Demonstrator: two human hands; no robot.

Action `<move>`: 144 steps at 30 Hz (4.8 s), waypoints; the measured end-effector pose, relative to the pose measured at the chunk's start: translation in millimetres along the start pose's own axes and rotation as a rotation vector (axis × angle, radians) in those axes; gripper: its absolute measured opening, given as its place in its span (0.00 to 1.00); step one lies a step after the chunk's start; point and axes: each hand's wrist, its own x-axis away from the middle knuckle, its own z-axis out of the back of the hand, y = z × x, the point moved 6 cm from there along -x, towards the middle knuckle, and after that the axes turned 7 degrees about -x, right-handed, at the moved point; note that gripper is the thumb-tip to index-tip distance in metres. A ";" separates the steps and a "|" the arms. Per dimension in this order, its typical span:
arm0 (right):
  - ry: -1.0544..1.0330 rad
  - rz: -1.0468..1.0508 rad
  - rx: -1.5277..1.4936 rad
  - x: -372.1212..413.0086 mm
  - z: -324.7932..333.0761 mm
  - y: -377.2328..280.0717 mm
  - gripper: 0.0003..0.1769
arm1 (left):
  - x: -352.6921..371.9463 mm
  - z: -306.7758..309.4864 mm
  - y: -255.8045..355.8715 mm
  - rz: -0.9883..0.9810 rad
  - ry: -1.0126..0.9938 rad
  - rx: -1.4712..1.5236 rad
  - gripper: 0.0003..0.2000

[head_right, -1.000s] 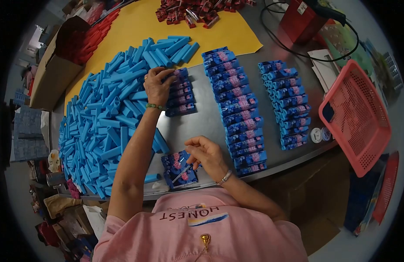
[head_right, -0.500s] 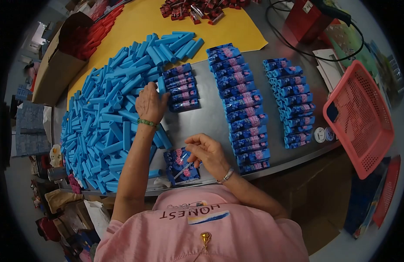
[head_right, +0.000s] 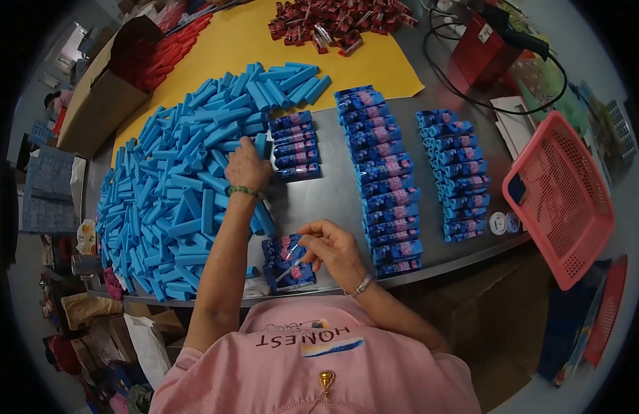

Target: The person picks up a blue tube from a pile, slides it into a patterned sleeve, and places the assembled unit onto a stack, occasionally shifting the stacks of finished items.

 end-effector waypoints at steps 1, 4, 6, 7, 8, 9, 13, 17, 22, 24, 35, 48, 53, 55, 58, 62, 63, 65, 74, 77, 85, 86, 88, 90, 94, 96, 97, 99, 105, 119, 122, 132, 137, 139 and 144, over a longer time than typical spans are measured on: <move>-0.003 0.005 0.000 0.7 0.0 -1.3 0.11 | 2.5 6.2 -3.3 0.002 0.002 0.002 0.21; -0.004 0.010 0.012 -0.4 4.1 -0.2 0.11 | 12.7 12.7 -34.1 0.178 -0.127 0.724 0.29; -0.007 0.009 0.024 -5.1 3.7 0.0 0.12 | 37.0 24.4 -37.5 0.185 -0.216 1.285 0.29; 0.010 0.032 0.030 -7.5 2.4 -2.0 0.13 | 51.1 32.5 -36.0 0.146 -0.299 1.475 0.30; 0.028 0.053 0.036 -9.7 0.7 -3.9 0.14 | 67.8 44.4 -28.5 0.136 -0.335 1.678 0.29; 0.029 0.042 0.036 -12.7 -3.4 -4.1 0.14 | 84.7 51.9 -19.2 0.125 -0.369 1.882 0.29; -0.072 0.045 -0.114 -18.6 -23.0 -4.7 0.16 | 137.4 47.4 -11.4 0.067 -0.499 1.973 0.23; -0.083 0.065 -0.092 -14.9 -22.4 -10.3 0.16 | 149.7 57.1 -17.9 0.051 -0.457 1.877 0.21; -0.038 0.394 0.280 -7.1 -23.2 -28.2 0.20 | 148.0 46.5 -43.1 -0.104 -0.479 1.535 0.15; -0.063 0.431 0.330 -3.0 -30.9 -33.5 0.21 | 153.0 45.9 -36.4 -0.166 -0.516 1.548 0.13; -0.121 0.468 0.391 7.0 -37.9 -37.5 0.21 | 163.4 32.9 -33.1 -0.181 -0.567 1.615 0.12; 0.055 0.466 0.531 2.7 -4.3 -32.3 0.11 | 176.2 34.5 -36.1 -0.315 -0.342 0.503 0.16; 0.095 0.440 0.446 2.7 1.3 -27.4 0.11 | 176.7 18.5 -40.5 -0.191 -0.433 0.592 0.14; 0.136 0.427 0.391 2.5 5.1 -27.4 0.10 | 175.3 28.2 -39.3 -0.157 -0.302 0.609 0.13; 0.086 0.404 0.445 2.7 5.3 -27.8 0.11 | 176.3 20.7 -40.7 -0.209 -0.361 0.566 0.12; 0.087 0.401 0.399 3.2 6.1 -28.8 0.11 | 173.7 17.2 -46.5 -0.154 -0.378 0.624 0.12; 0.089 0.407 0.384 3.8 6.5 -29.6 0.11 | 172.3 19.6 -48.1 -0.134 -0.329 0.736 0.11; 0.103 0.387 0.326 4.3 8.1 -30.0 0.11 | 170.1 22.8 -51.2 -0.113 -0.275 0.847 0.10; 0.096 0.280 0.175 4.3 9.5 -27.4 0.11 | 169.4 9.7 -64.9 0.299 -0.489 1.461 0.07; 0.105 0.254 0.118 4.7 11.9 -27.6 0.12 | 168.2 11.9 -63.7 0.169 -0.494 1.372 0.03; 0.151 0.247 -0.118 -0.1 17.3 -36.5 0.11 | 164.1 22.7 -57.9 0.062 -0.493 1.396 0.06; 0.130 0.227 -0.147 -1.7 18.1 -35.9 0.11 | 163.9 22.4 -58.4 0.062 -0.493 1.396 0.06; 0.112 0.207 -0.176 -3.9 18.4 -35.4 0.11 | 163.5 23.7 -56.5 0.000 -0.489 1.383 0.05; 0.146 0.160 -0.104 -5.5 19.7 -33.0 0.11 | 162.2 29.7 -54.9 -0.065 -0.460 1.310 0.05; 0.144 0.142 -0.243 -4.8 21.4 -34.8 0.10 | 160.5 31.7 -55.0 -0.132 -0.414 1.240 0.07; 0.140 0.148 -0.285 -4.4 21.4 -38.3 0.11 | 159.9 33.3 -54.1 -0.152 -0.415 1.238 0.06; 0.142 0.149 -0.285 -5.0 21.7 -38.2 0.11 | 159.7 34.4 -52.8 -0.172 -0.416 1.236 0.05; 0.178 0.163 -0.151 -7.1 22.4 -38.2 0.11 | 158.9 36.1 -51.6 -0.192 -0.397 1.233 0.05; 0.211 0.231 0.069 -7.7 19.9 -37.9 0.10 | 158.5 45.8 -49.0 -0.250 -0.225 1.052 0.06; 0.216 0.192 0.022 -9.2 21.6 -40.6 0.10 | 157.3 41.4 -50.7 -0.297 -0.247 1.179 0.07; 0.237 0.236 0.093 -7.4 17.2 -41.5 0.10 | 156.7 47.5 -45.4 -0.299 -0.223 1.065 0.08; 0.243 0.308 -0.023 -1.3 18.8 -61.6 0.11 | 154.6 47.5 -42.4 -0.297 -0.218 1.034 0.08; 0.201 0.234 -0.057 -2.9 20.1 -56.2 0.10 | 155.4 49.5 -42.6 -0.326 -0.217 1.017 0.07; 0.205 0.229 -0.070 -3.7 20.6 -54.7 0.10 | 156.1 51.8 -40.6 -0.363 -0.215 0.996 0.08; 0.182 0.216 -0.013 -2.4 18.9 -59.1 0.10 | 156.5 51.5 -40.5 -0.414 -0.218 0.982 0.09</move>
